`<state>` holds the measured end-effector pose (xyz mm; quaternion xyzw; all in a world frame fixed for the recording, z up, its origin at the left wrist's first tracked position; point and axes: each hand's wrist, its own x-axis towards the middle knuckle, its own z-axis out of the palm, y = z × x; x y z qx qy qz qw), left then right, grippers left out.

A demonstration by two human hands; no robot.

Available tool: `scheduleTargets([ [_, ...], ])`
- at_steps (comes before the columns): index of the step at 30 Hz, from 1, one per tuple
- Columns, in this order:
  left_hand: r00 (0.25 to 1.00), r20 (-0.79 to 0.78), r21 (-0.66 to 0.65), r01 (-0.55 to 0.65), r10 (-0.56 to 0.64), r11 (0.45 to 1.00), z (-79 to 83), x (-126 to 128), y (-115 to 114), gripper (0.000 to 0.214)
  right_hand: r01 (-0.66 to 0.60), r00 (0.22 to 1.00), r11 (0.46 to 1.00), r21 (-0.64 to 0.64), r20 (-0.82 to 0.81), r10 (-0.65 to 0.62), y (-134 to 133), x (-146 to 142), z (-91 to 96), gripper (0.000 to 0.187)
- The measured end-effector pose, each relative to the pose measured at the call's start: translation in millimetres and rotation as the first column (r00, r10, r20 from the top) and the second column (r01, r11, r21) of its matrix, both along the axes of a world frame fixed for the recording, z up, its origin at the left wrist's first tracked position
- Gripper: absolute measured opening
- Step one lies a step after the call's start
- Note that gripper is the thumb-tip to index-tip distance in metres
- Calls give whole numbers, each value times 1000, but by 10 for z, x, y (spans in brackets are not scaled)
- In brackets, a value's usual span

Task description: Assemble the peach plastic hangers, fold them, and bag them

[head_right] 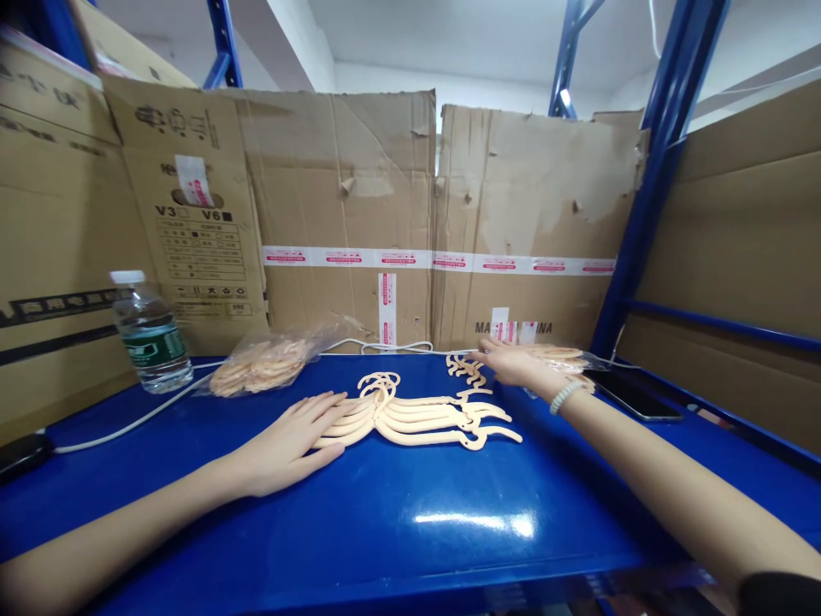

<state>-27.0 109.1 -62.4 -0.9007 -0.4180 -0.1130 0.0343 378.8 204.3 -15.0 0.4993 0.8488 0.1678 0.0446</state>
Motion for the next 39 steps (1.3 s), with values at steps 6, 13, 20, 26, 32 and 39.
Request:
scheduleTargets([
  [6,1000,12,5,11,-11,1000,10,7,-3,57,75,997,968,-238,41,-67,313,-483,120,75],
  [13,1000,3,-8,4,-4,1000,31,23,-31,56,105,994,944,-311,37,-99,636,-841,140,71],
  [20,1000,5,1,5,-5,1000,25,28,-20,56,188,982,919,-348,62,-178,744,-1024,201,58],
  [26,1000,15,10,1,-1,1000,22,50,-13,55,311,950,874,-374,110,-291,672,-1235,260,33],
  [32,1000,6,-3,-8,8,1000,24,54,-15,56,323,945,886,-333,56,-324,620,-1365,319,32],
  [39,1000,20,-9,-17,17,1000,10,60,-9,58,106,972,993,-50,-207,-114,-190,-1249,59,42],
])
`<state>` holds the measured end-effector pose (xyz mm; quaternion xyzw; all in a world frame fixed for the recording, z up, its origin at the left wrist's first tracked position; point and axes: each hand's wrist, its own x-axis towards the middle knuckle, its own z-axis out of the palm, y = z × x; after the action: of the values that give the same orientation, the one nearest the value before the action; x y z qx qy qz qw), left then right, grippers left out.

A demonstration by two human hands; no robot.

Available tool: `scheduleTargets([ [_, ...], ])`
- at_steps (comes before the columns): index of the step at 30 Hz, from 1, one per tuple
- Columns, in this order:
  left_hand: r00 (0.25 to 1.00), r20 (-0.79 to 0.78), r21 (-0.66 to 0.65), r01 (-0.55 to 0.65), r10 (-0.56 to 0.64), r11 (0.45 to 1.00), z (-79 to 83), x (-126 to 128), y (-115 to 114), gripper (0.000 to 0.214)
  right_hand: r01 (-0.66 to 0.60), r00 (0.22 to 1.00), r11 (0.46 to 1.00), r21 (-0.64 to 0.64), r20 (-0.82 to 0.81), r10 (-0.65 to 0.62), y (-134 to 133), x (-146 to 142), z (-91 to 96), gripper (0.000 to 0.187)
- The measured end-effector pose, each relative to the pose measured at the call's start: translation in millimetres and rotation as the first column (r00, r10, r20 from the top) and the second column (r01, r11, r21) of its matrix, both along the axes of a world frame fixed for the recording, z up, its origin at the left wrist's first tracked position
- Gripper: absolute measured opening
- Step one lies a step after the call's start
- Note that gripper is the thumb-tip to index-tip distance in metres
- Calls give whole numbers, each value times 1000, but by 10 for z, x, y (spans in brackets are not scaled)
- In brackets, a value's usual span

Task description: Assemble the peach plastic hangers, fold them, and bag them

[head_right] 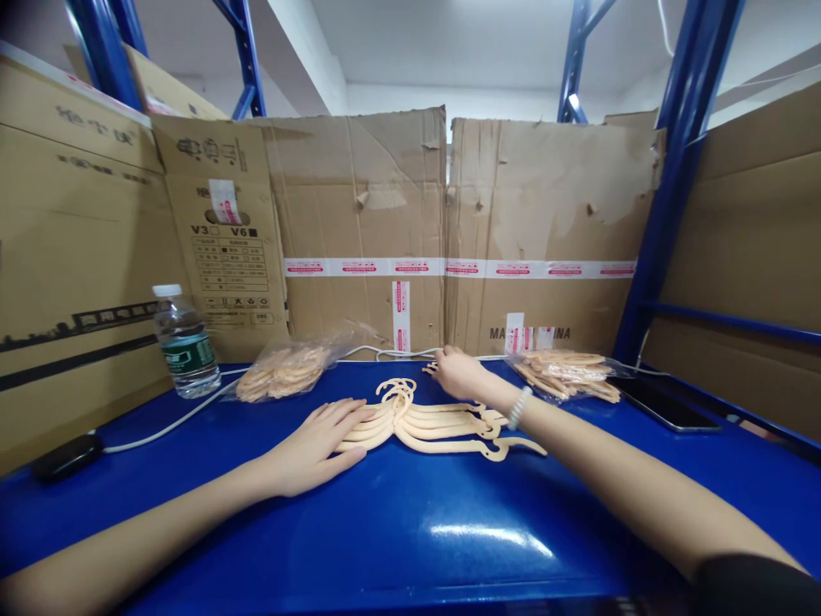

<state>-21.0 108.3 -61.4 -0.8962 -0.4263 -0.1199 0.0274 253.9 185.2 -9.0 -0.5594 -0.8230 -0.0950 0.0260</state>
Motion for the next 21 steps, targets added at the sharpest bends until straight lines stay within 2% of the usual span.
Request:
scheduleTargets([
  [3,999,-13,-27,-51,51,998,-20,24,23,60,-189,970,982,-18,-156,184,-479,166,-265,67],
  [6,997,-23,-39,-68,67,997,-39,76,77,60,-226,959,972,-69,-191,209,-707,320,-455,79],
  [9,998,-21,-40,-65,64,997,-43,151,196,60,-186,971,979,-88,-171,170,-619,400,-514,82],
  [16,998,-36,-34,-58,57,998,25,300,621,60,-101,982,989,-106,-171,82,-124,445,-501,86],
  [21,999,-27,-30,-41,41,999,10,303,750,59,-112,982,987,-118,-168,91,-29,494,-523,82],
])
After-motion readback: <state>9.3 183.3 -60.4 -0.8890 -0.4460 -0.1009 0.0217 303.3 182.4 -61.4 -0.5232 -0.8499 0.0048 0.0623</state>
